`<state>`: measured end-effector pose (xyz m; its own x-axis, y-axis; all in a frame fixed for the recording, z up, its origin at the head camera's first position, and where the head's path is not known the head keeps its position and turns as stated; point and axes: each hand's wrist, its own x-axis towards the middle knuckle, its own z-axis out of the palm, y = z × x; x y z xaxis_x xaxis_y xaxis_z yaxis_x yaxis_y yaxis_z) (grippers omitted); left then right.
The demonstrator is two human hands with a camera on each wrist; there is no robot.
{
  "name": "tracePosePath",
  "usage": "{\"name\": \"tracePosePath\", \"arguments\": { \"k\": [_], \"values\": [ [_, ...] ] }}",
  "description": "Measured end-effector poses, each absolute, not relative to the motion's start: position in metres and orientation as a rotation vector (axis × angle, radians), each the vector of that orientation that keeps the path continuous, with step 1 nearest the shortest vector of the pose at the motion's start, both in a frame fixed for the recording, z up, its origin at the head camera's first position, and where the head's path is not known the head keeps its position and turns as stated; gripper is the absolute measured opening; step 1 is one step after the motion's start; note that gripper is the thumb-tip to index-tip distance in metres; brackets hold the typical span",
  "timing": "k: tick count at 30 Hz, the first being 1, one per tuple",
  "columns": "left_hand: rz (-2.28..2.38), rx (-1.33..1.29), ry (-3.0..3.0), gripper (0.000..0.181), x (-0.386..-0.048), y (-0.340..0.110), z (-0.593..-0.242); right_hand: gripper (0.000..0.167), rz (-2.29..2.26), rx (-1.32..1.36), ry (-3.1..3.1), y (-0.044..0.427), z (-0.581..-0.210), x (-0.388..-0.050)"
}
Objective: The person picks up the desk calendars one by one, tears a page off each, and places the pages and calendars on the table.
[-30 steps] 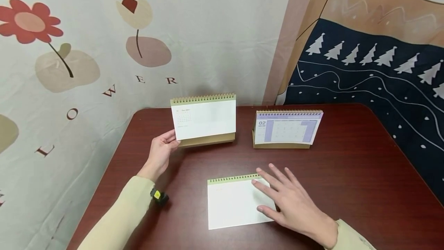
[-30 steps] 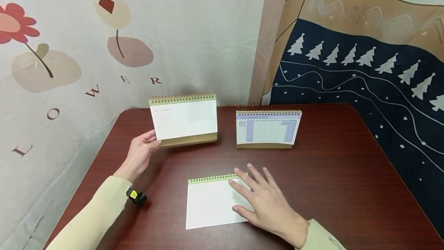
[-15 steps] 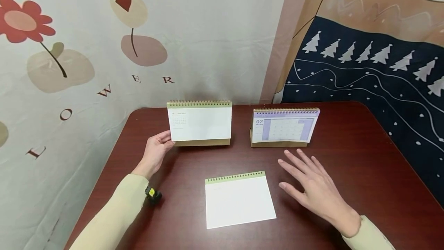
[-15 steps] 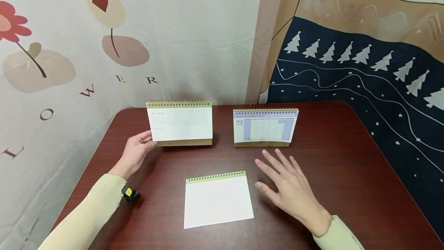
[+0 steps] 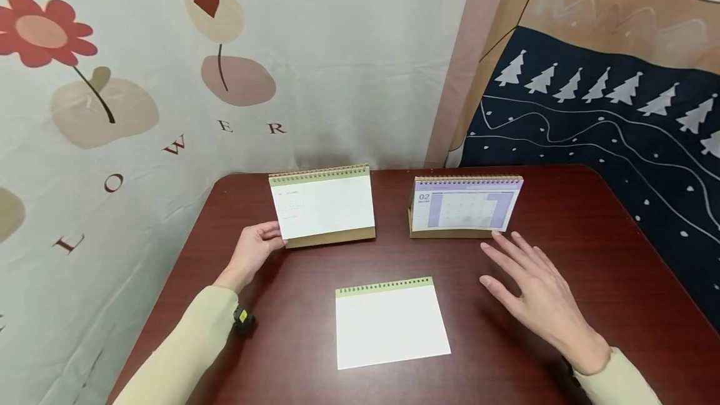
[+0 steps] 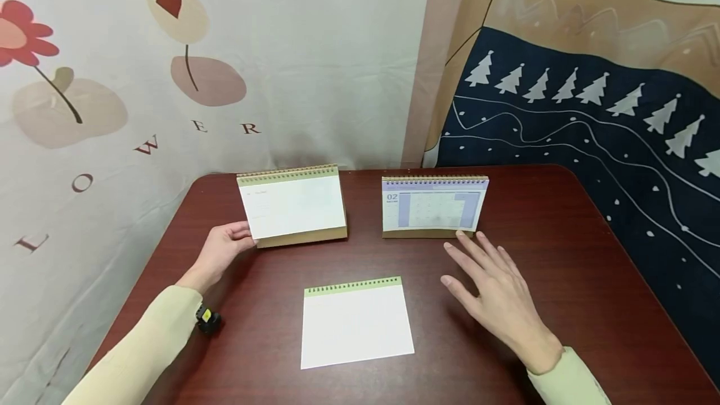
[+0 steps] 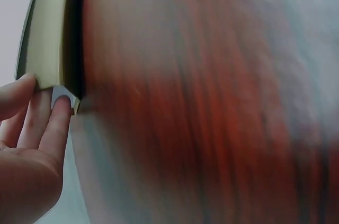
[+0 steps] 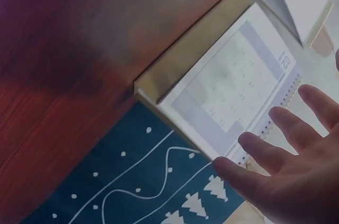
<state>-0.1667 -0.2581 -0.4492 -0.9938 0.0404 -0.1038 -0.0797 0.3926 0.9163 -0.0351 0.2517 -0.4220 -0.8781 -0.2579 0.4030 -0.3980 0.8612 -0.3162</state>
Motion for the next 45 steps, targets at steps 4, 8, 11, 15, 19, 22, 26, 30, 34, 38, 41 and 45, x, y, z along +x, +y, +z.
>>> {"name": "tracePosePath", "arguments": {
  "k": [4,8,11,15,19,22,26,30,34,38,41,45],
  "values": [
    [1.51,0.035,2.618,0.035,-0.167,-0.257,-0.452,0.06,0.576,0.449,-2.688,0.26,-0.42,-0.036],
    [1.416,0.074,2.662,0.032,-0.166,-0.258,-0.451,0.061,0.597,0.408,-2.697,0.266,-0.42,-0.04],
    [1.396,0.096,2.65,0.032,-0.164,-0.26,-0.45,0.062,0.605,0.385,-2.705,0.27,-0.42,-0.043],
    [1.402,0.14,2.59,0.045,-0.158,-0.266,-0.445,0.061,0.596,0.359,-2.709,0.275,-0.421,-0.048],
    [1.464,0.136,2.585,0.055,-0.146,-0.274,-0.438,0.061,0.589,0.328,-2.711,0.28,-0.422,-0.053],
    [1.505,0.079,2.694,0.054,-0.134,-0.278,-0.432,0.061,0.597,0.301,-2.713,0.283,-0.422,-0.056],
    [1.572,-0.103,2.941,0.048,-0.115,-0.272,-0.422,0.061,0.613,0.279,-2.706,0.288,-0.424,-0.06],
    [1.762,-0.178,3.114,0.042,-0.1,-0.253,-0.412,0.061,0.638,0.266,-2.685,0.291,-0.425,-0.064],
    [2.018,0.06,3.147,0.042,-0.093,-0.225,-0.406,0.061,0.665,0.242,-2.681,0.293,-0.424,-0.067],
    [2.097,0.417,3.149,0.045,-0.089,-0.19,-0.405,0.063,0.698,0.205,-2.693,0.294,-0.424,-0.07],
    [2.086,0.611,3.091,0.046,-0.086,-0.161,-0.404,0.064,0.729,0.185,-2.692,0.294,-0.424,-0.072],
    [2.075,0.688,2.853,0.047,-0.085,-0.126,-0.4,0.065,0.785,0.182,-2.676,0.293,-0.423,-0.076]
  ]
}}
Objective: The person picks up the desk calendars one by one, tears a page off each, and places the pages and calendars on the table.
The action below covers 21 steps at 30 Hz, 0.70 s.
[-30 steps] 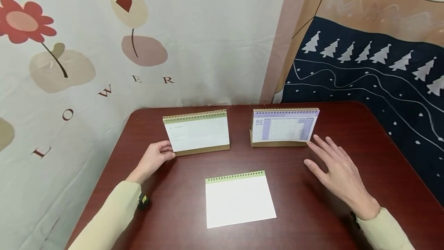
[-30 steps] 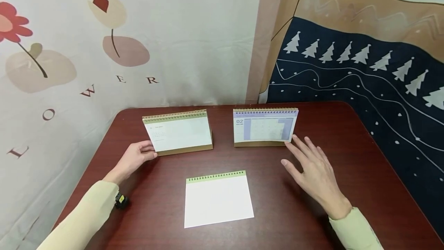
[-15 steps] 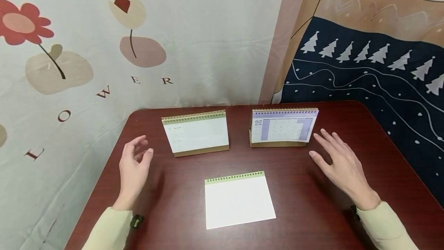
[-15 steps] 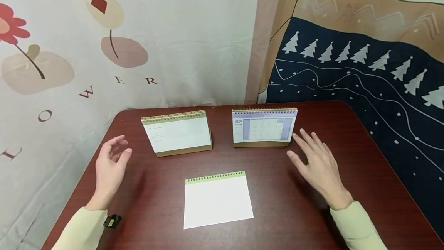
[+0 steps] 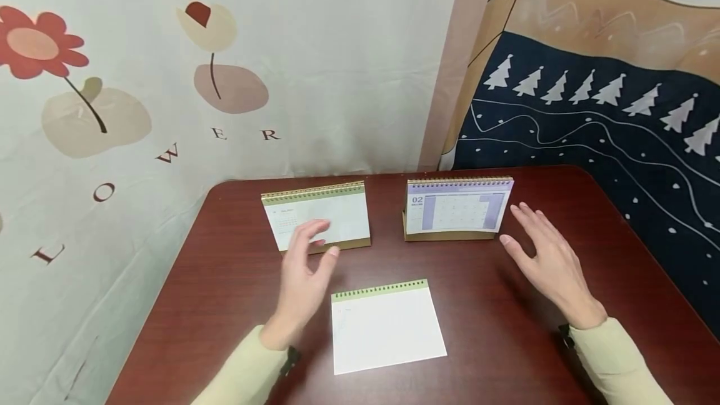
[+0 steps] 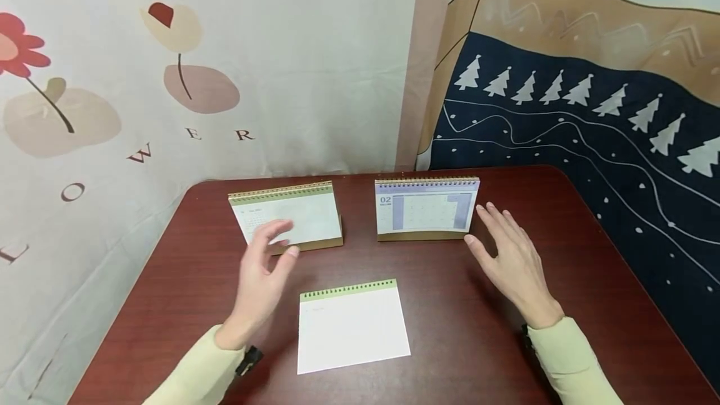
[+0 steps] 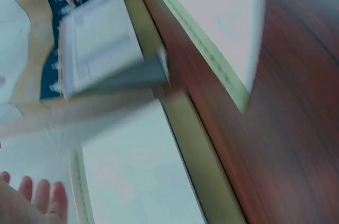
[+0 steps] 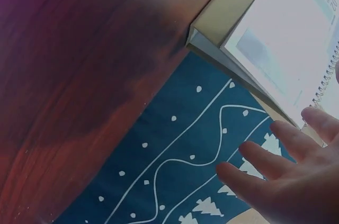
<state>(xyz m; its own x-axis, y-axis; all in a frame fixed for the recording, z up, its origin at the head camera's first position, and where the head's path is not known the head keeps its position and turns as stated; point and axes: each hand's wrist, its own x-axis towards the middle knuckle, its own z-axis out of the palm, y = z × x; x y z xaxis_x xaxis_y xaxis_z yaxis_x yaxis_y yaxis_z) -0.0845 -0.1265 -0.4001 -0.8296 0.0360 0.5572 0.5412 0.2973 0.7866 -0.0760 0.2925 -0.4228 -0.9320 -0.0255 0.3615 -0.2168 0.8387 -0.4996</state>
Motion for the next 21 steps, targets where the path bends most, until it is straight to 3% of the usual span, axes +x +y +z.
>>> {"name": "tracePosePath", "arguments": {
  "k": [8,21],
  "values": [
    [-1.915,-0.576,-2.314,0.056,-0.098,-0.077,-0.404,0.071,0.934,0.087,-2.65,0.29,-0.421,-0.083],
    [-2.281,-0.445,-2.38,0.064,-0.129,-0.044,-0.413,0.074,1.093,0.027,-2.612,0.288,-0.421,-0.091]
  ]
}}
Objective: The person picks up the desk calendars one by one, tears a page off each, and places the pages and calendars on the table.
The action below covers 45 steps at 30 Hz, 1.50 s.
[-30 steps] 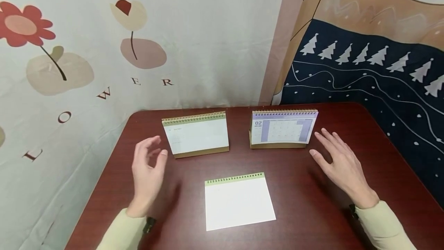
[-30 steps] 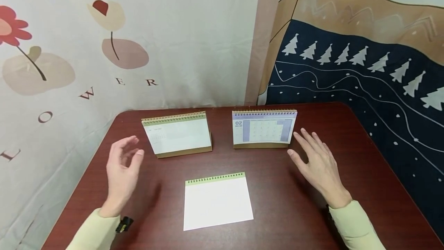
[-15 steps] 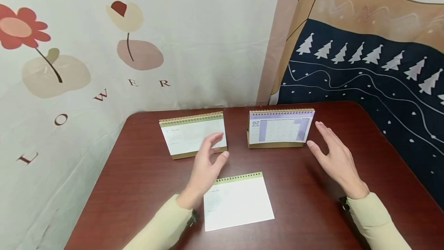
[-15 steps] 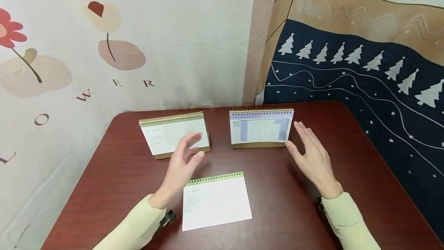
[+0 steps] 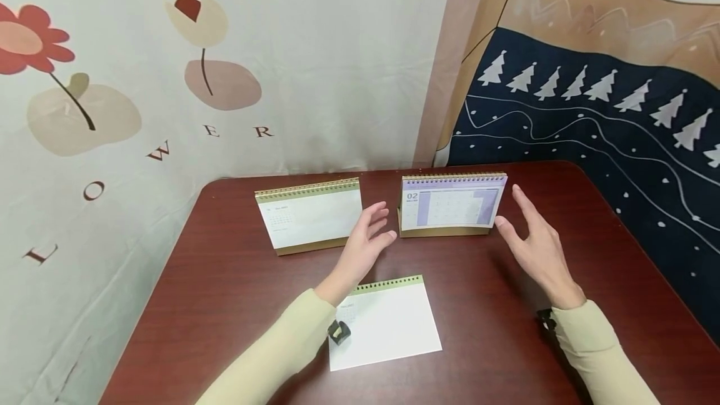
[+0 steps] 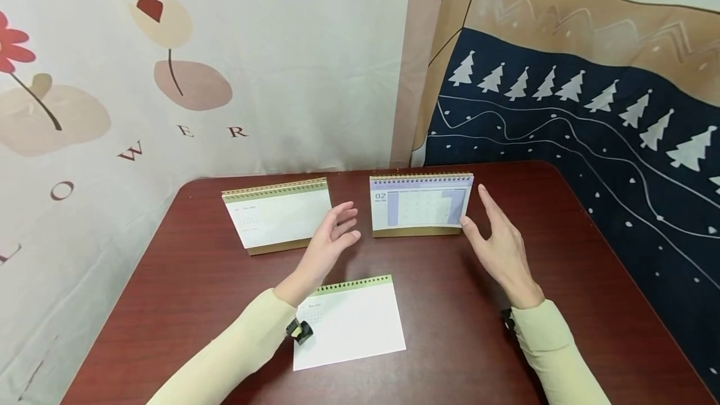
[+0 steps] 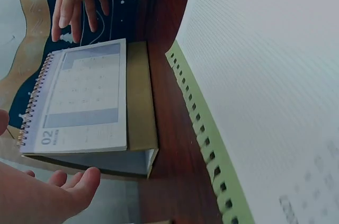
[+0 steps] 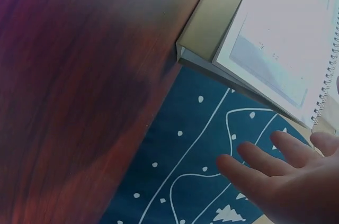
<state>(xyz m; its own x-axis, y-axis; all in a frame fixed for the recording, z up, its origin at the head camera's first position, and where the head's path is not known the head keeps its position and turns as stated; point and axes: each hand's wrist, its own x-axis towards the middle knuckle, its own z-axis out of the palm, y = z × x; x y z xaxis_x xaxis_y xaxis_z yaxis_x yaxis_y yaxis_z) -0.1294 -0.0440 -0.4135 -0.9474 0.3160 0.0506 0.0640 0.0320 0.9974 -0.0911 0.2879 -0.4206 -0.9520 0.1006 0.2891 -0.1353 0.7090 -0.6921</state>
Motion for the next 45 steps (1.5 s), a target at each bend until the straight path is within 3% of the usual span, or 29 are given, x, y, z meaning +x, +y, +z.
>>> {"name": "tracePosePath", "arguments": {
  "k": [24,45],
  "values": [
    [2.164,0.085,1.746,0.063,-0.148,-0.019,-0.439,0.075,1.367,-0.041,-2.559,0.277,-0.434,-0.107],
    [2.074,0.169,1.772,0.061,-0.147,-0.017,-0.443,0.032,1.216,-0.134,-2.516,0.277,-0.435,-0.122]
  ]
}}
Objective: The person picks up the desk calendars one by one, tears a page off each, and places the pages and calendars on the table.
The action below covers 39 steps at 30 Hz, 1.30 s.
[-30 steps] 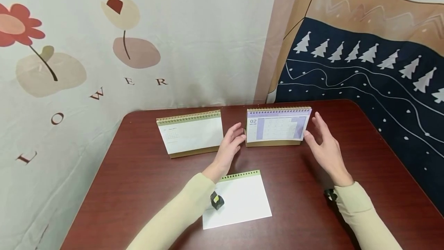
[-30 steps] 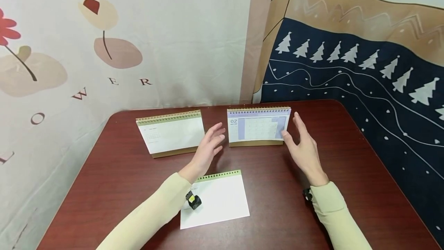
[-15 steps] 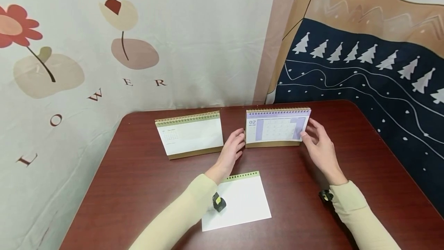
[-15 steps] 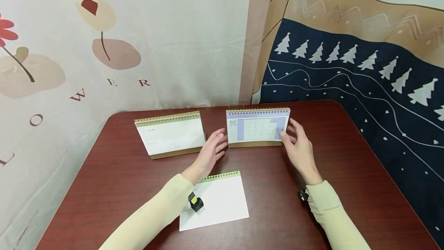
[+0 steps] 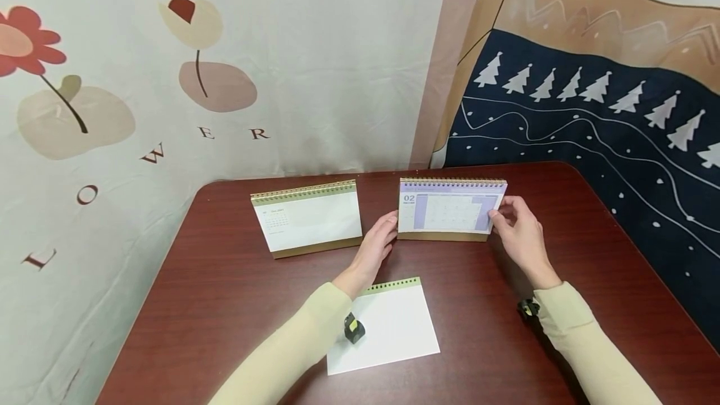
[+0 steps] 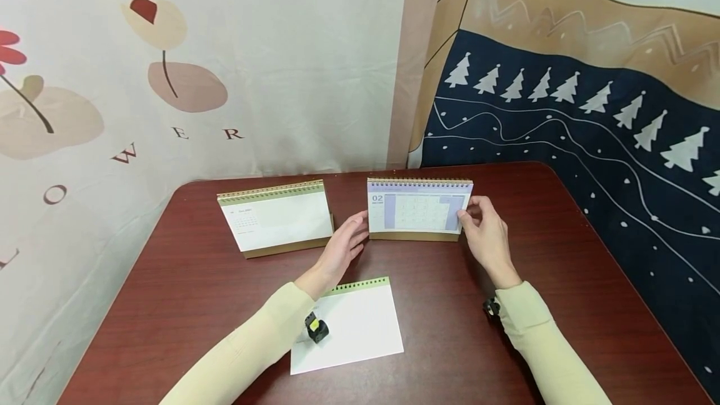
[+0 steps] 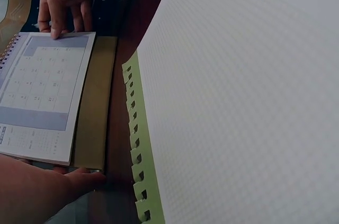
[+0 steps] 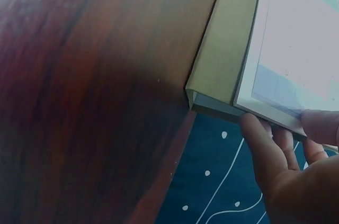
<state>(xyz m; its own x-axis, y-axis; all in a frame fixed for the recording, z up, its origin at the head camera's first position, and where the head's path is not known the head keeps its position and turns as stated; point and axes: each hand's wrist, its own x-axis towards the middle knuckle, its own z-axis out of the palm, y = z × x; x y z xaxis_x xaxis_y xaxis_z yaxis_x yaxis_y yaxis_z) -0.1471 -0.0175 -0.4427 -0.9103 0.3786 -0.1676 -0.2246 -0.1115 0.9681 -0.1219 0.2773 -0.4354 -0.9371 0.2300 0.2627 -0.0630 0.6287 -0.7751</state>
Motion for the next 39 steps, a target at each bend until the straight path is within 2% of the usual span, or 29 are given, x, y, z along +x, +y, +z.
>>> {"name": "tracePosePath", "arguments": {
  "k": [5,12,31,39],
  "values": [
    [2.056,0.198,1.801,0.06,-0.147,-0.019,-0.442,0.028,1.235,-0.162,-2.483,0.275,-0.434,-0.123],
    [2.029,0.228,1.859,0.055,-0.146,-0.023,-0.442,0.033,1.272,-0.157,-2.486,0.278,-0.425,-0.12],
    [2.048,0.525,1.986,0.05,-0.143,-0.036,-0.419,0.037,1.372,-0.073,-2.499,0.285,-0.388,-0.111],
    [1.942,0.629,2.112,0.068,-0.14,-0.04,-0.413,0.043,1.453,-0.064,-2.518,0.287,-0.382,-0.108]
  ]
}}
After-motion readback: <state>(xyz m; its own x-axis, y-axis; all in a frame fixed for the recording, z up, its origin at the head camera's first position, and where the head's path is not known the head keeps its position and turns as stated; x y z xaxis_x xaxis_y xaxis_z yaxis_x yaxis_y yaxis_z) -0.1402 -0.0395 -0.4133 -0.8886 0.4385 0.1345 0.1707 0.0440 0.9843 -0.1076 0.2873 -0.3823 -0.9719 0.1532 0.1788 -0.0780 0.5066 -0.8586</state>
